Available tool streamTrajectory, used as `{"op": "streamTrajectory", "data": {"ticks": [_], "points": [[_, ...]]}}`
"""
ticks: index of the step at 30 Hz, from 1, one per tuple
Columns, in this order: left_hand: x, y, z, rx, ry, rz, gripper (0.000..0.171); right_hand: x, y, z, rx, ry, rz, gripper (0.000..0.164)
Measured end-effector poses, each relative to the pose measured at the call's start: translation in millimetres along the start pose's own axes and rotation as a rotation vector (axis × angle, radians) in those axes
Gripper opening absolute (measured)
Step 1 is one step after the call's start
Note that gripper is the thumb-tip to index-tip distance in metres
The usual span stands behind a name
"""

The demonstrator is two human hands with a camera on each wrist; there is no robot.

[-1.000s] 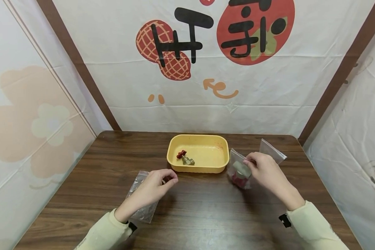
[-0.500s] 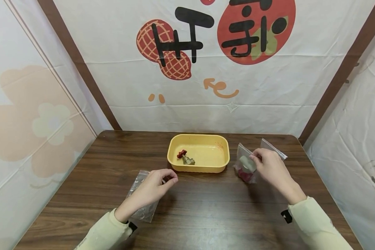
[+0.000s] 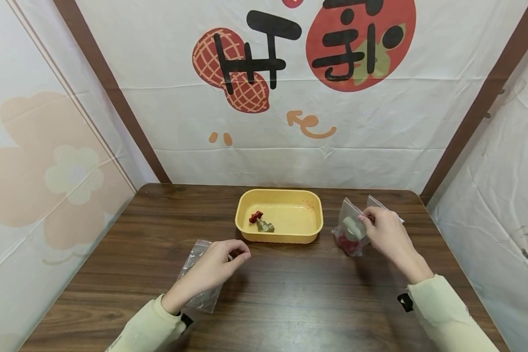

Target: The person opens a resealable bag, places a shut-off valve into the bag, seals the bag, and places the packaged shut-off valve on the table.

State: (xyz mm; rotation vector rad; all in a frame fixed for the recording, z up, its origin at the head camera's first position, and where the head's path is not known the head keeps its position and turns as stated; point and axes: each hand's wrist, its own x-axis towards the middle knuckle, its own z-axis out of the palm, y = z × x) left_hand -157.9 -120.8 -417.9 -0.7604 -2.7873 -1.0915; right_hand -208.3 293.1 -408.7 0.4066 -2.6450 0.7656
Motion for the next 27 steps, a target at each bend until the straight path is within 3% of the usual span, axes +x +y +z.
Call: {"op": "streamTrajectory", "data": {"ticks": [27], "points": [[-0.1,-3.1,1.1,-0.004,-0.017,-0.008,0.009,3,12,-8,-0.025,0.005,0.112,0.019]]}}
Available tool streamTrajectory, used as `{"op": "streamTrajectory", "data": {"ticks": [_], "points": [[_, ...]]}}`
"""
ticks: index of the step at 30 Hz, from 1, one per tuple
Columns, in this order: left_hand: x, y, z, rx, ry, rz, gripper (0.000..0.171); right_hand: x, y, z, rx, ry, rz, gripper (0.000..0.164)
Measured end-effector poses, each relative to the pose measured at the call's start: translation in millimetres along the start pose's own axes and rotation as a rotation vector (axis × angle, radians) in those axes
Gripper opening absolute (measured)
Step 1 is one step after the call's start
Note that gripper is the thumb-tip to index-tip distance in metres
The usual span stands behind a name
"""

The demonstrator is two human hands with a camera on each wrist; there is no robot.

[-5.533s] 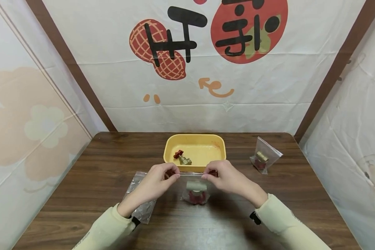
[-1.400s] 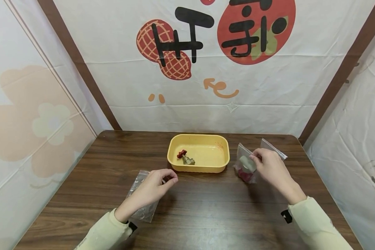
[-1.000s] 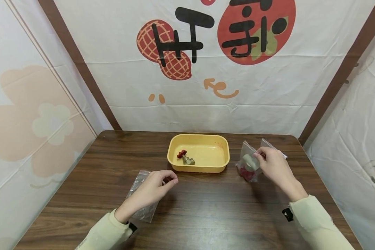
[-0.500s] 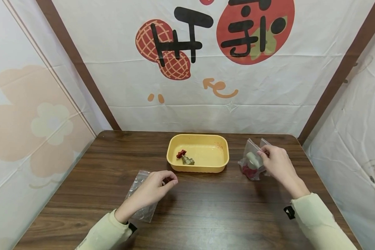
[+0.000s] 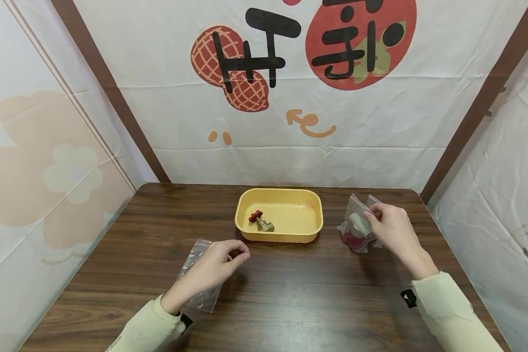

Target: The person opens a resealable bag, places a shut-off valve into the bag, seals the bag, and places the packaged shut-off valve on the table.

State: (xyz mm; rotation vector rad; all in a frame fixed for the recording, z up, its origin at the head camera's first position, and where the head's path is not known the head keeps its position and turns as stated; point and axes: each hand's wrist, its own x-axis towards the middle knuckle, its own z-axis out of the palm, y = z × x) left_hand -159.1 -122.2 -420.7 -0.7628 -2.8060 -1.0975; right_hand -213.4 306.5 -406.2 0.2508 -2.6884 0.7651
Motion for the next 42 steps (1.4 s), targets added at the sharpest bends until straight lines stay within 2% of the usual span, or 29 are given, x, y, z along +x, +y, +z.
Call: {"op": "streamTrajectory", "data": {"ticks": [6,12,17,24,28,32,35,42], "points": [[-1.2,-1.4,-0.2,-0.003,0.004,0.007,0.008,-2,-5,-5,-0.022,0.009,-0.015,0.021],[-2.6,-3.1,-1.4,-0.012,0.009,0.006,0.009,-4,-13,-9,-0.062,0.086,-0.062,0.018],[-2.8,-3.5,-2.7,-0.009,0.011,-0.014,0.01,-6,-24,-11,-0.049,0.131,-0.086,0.013],[-4.5,-6.4,-4.4,0.019,0.017,-0.038,0.009,-8,-45,-6,-0.012,0.145,-0.154,0.007],[-6.6,-11.1,-5.6,0.077,0.055,-0.062,0.008,-12,-59,-4,0.02,0.14,-0.199,0.011],[-9.7,-16.4,-7.4,0.177,0.087,-0.117,0.005,-17,-72,-2,0.052,0.125,-0.227,0.013],[-13.7,-21.1,-9.1,0.269,0.082,-0.178,0.005,-21,-81,0,0.077,0.089,-0.222,0.013],[-21.0,-37.5,-15.4,0.419,0.028,-0.311,0.025,-32,-91,8,0.083,0.059,-0.231,0.01]]}}
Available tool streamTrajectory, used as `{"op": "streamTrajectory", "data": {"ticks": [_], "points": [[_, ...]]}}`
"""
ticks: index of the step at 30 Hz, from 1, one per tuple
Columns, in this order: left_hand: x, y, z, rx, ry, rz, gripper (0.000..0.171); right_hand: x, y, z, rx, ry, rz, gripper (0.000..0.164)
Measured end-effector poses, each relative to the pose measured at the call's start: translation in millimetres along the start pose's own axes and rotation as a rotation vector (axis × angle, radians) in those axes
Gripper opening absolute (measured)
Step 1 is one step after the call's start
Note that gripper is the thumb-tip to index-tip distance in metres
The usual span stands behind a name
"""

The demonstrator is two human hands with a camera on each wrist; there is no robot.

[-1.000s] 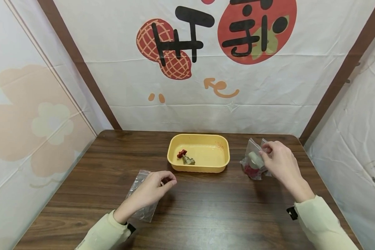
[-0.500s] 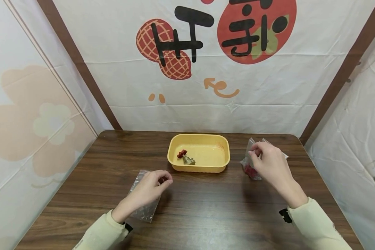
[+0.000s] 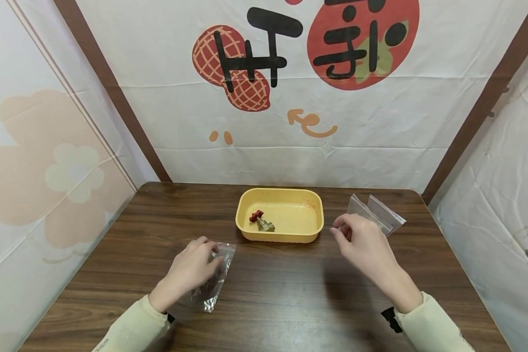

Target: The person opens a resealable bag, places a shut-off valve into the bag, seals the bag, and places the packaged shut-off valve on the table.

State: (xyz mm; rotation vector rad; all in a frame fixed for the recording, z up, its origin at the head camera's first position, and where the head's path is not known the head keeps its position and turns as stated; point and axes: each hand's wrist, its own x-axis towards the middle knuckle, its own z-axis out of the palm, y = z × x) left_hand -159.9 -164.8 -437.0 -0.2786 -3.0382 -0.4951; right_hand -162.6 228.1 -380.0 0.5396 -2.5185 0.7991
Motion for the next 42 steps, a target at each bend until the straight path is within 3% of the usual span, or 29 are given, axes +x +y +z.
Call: {"op": "streamTrajectory", "data": {"ticks": [8,15,23,28,33,42], "points": [[0.3,-16.5,2.3,-0.004,-0.086,-0.01,0.051,-6,-9,6,0.027,0.002,-0.04,0.015],[-5.1,-16.5,17.3,-0.028,-0.167,-0.029,0.05,-18,-11,14,0.062,-0.026,-0.021,0.018],[-4.0,-11.4,16.2,-0.033,-0.162,-0.047,0.05,-21,-13,17,0.086,-0.022,-0.007,0.02],[-1.7,-13.7,12.5,-0.019,-0.134,-0.065,0.06,-22,-15,17,0.099,-0.043,0.003,0.014],[-1.5,-15.7,14.1,-0.008,-0.155,-0.064,0.072,-24,-16,18,0.102,-0.053,0.01,0.017],[-0.4,-8.9,19.8,-0.06,-0.149,-0.035,0.068,-23,-16,19,0.117,-0.061,0.013,0.018]]}}
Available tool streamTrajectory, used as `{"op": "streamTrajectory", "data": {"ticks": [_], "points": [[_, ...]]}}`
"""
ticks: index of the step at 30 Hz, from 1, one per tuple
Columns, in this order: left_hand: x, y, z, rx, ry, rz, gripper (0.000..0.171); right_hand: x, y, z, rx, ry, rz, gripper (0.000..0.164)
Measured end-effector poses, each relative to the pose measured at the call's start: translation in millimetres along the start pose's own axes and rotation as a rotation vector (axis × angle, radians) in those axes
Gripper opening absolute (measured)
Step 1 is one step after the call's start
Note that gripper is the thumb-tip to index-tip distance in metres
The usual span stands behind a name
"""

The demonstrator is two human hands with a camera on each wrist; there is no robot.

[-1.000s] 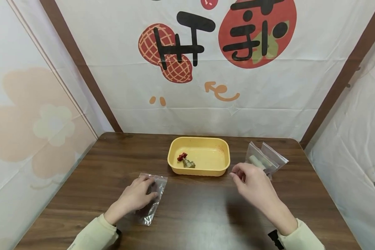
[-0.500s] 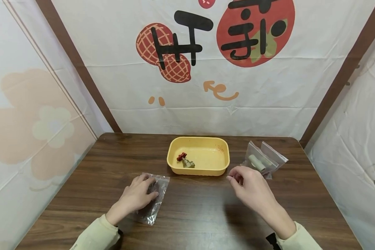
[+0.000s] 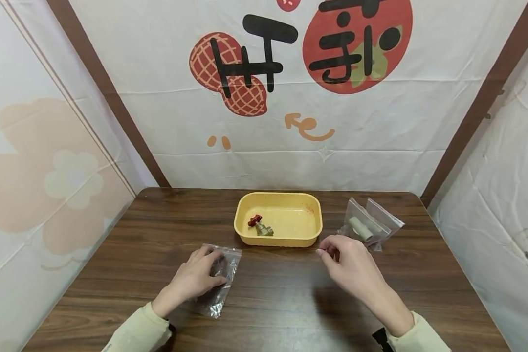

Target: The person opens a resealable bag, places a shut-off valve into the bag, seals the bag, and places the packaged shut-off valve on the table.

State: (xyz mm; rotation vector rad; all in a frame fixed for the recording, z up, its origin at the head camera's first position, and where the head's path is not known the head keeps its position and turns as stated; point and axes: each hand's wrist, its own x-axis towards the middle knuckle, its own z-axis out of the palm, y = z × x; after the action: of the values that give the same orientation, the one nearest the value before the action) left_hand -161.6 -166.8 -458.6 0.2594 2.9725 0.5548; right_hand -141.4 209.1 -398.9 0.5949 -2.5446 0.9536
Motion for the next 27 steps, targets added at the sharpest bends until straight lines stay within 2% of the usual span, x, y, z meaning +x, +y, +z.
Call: {"op": "streamTrajectory", "data": {"ticks": [8,13,17,19,23,27], "points": [[0.6,7.1,2.4,-0.035,0.003,0.065,0.067,0,0,-1,0.005,0.012,-0.006,0.018],[0.6,9.0,-1.2,-0.026,0.018,0.073,0.065,0,-2,-1,0.02,0.004,0.005,0.017],[0.8,4.6,-7.2,0.035,0.061,0.027,0.059,-1,-2,-1,0.02,-0.002,0.019,0.015],[1.6,0.4,-11.2,0.047,0.069,-0.005,0.049,-2,-2,0,0.025,-0.011,0.029,0.012],[3.3,-8.8,-20.7,0.034,0.055,-0.063,0.031,-3,-3,-1,0.035,-0.032,0.048,0.007],[2.7,-14.5,-28.3,0.042,0.026,-0.116,0.032,-3,-3,-3,0.037,-0.023,0.05,0.009]]}}
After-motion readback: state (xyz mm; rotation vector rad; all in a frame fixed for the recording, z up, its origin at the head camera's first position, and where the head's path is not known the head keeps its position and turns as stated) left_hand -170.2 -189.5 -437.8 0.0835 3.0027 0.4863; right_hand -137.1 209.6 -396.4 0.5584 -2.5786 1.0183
